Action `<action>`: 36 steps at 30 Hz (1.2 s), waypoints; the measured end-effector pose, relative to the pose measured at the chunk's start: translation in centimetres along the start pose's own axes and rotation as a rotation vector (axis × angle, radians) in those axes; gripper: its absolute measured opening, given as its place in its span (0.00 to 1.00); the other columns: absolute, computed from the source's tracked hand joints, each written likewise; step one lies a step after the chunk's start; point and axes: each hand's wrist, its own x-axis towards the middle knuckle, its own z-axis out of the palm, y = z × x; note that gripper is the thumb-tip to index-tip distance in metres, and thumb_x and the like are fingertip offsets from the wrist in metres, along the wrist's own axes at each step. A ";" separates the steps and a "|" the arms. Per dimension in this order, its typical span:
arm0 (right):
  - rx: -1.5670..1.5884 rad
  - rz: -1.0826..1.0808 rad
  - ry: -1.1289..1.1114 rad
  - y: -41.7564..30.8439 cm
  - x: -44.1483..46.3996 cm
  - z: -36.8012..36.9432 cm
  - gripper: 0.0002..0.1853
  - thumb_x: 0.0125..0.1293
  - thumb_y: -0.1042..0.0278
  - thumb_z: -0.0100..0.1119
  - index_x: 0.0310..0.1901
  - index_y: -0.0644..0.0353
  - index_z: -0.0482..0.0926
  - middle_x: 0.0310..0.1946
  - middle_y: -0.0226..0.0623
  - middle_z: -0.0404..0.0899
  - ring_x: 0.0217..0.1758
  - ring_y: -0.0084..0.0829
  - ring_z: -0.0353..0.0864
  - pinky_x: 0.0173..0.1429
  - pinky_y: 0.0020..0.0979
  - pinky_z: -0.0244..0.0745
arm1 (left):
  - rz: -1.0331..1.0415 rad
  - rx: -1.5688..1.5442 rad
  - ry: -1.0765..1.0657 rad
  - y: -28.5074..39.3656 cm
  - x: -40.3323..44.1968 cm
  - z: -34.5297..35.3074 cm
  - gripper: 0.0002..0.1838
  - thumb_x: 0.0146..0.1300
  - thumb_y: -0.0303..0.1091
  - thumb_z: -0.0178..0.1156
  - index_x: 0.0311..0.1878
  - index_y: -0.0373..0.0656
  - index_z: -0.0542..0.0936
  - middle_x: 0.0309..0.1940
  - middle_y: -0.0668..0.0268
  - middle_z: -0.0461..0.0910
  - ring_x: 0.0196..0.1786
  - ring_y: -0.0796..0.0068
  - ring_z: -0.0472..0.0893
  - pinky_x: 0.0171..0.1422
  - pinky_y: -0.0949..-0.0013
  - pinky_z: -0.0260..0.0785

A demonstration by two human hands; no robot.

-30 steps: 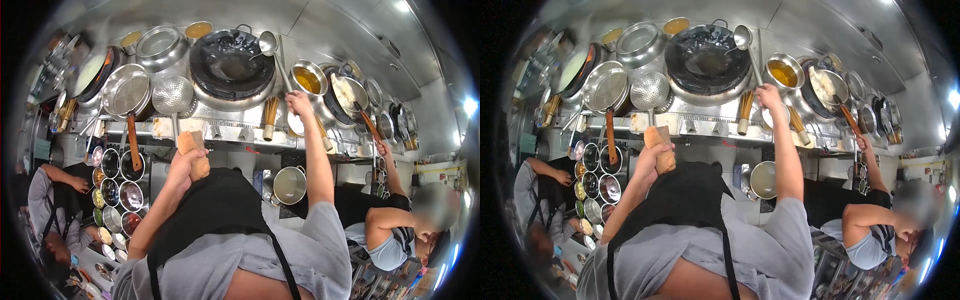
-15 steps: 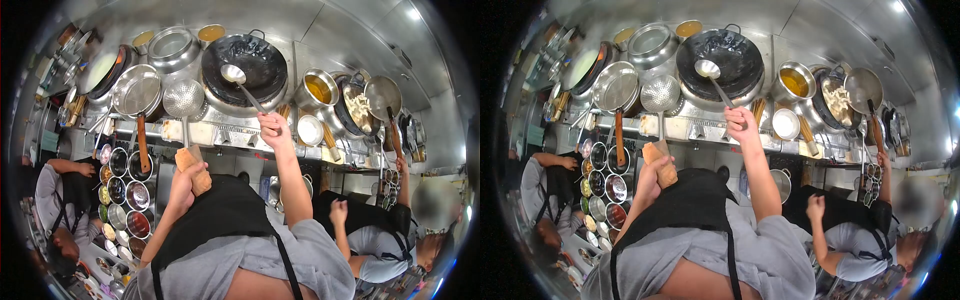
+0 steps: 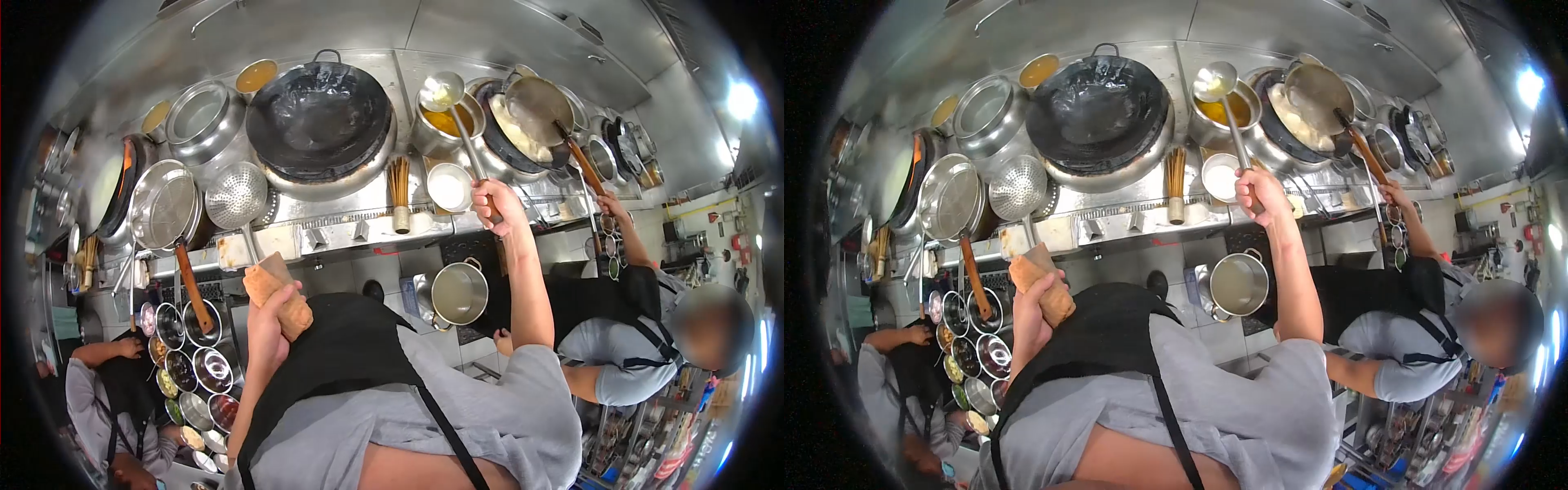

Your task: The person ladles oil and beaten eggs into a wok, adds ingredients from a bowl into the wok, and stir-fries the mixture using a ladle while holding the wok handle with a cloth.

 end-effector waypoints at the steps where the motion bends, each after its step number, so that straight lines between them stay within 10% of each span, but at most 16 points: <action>1: -0.164 -0.031 0.096 0.3 0.5 -0.8 0.06 0.59 0.72 0.48 0.38 0.61 0.69 0.17 0.26 0.66 0.11 0.18 0.63 0.08 0.23 0.56 | -0.002 -0.001 -0.002 -0.1 0.2 0.3 0.21 0.60 0.26 0.59 0.57 0.37 0.68 0.40 0.59 0.79 0.38 0.69 0.79 0.41 0.67 0.75; 8: -0.811 -0.261 0.353 2.0 0.2 -3.1 0.04 0.56 0.73 0.52 0.33 0.62 0.70 0.15 0.28 0.66 0.10 0.20 0.64 0.12 0.25 0.58 | 0.027 0.106 -0.070 -1.0 1.4 2.6 0.22 0.61 0.27 0.59 0.58 0.38 0.68 0.40 0.60 0.79 0.38 0.70 0.79 0.41 0.67 0.74; 17: -0.404 -0.134 -0.071 -0.8 7.4 2.9 0.10 0.63 0.70 0.55 0.44 0.66 0.74 0.16 0.24 0.68 0.09 0.16 0.61 0.10 0.21 0.51 | 0.101 0.071 -0.055 1.0 1.3 0.7 0.25 0.55 0.25 0.58 0.58 0.37 0.68 0.39 0.59 0.80 0.37 0.68 0.80 0.41 0.67 0.74; 20: -0.692 -0.262 -0.020 2.6 14.3 6.1 0.06 0.61 0.68 0.57 0.36 0.61 0.77 0.16 0.24 0.69 0.10 0.17 0.63 0.13 0.22 0.55 | 0.161 0.070 -0.022 1.8 1.1 -0.3 0.24 0.56 0.26 0.56 0.57 0.35 0.67 0.38 0.57 0.80 0.35 0.67 0.80 0.39 0.66 0.75; 23: -1.233 -0.576 0.276 11.7 20.6 8.6 0.19 0.55 0.65 0.54 0.45 0.68 0.75 0.35 0.58 0.80 0.40 0.57 0.81 0.49 0.46 0.76 | 0.006 -0.109 -0.047 2.0 0.7 -2.0 0.21 0.55 0.28 0.54 0.53 0.32 0.69 0.37 0.56 0.80 0.32 0.64 0.81 0.40 0.64 0.75; 26: -0.740 -0.226 -0.004 15.6 16.3 13.3 0.16 0.58 0.69 0.53 0.49 0.63 0.70 0.20 0.32 0.72 0.12 0.23 0.70 0.11 0.31 0.62 | -0.014 -0.188 -0.084 0.9 0.3 -3.7 0.21 0.55 0.30 0.51 0.52 0.31 0.69 0.35 0.55 0.79 0.30 0.62 0.81 0.39 0.62 0.75; 31: 0.537 0.423 -0.740 13.1 12.4 15.1 0.06 0.65 0.71 0.49 0.42 0.60 0.72 0.17 0.21 0.64 0.11 0.15 0.61 0.08 0.21 0.51 | -0.088 -0.198 0.035 -2.7 0.2 -6.7 0.22 0.55 0.32 0.51 0.53 0.31 0.67 0.35 0.55 0.79 0.32 0.60 0.81 0.39 0.61 0.76; 36: 1.052 0.537 -0.730 8.3 6.7 14.3 0.10 0.64 0.74 0.43 0.44 0.72 0.67 0.19 0.24 0.65 0.11 0.14 0.62 0.09 0.20 0.54 | -0.182 -0.255 0.046 -4.6 1.0 -7.8 0.24 0.57 0.33 0.51 0.56 0.34 0.64 0.36 0.54 0.78 0.33 0.60 0.80 0.39 0.59 0.76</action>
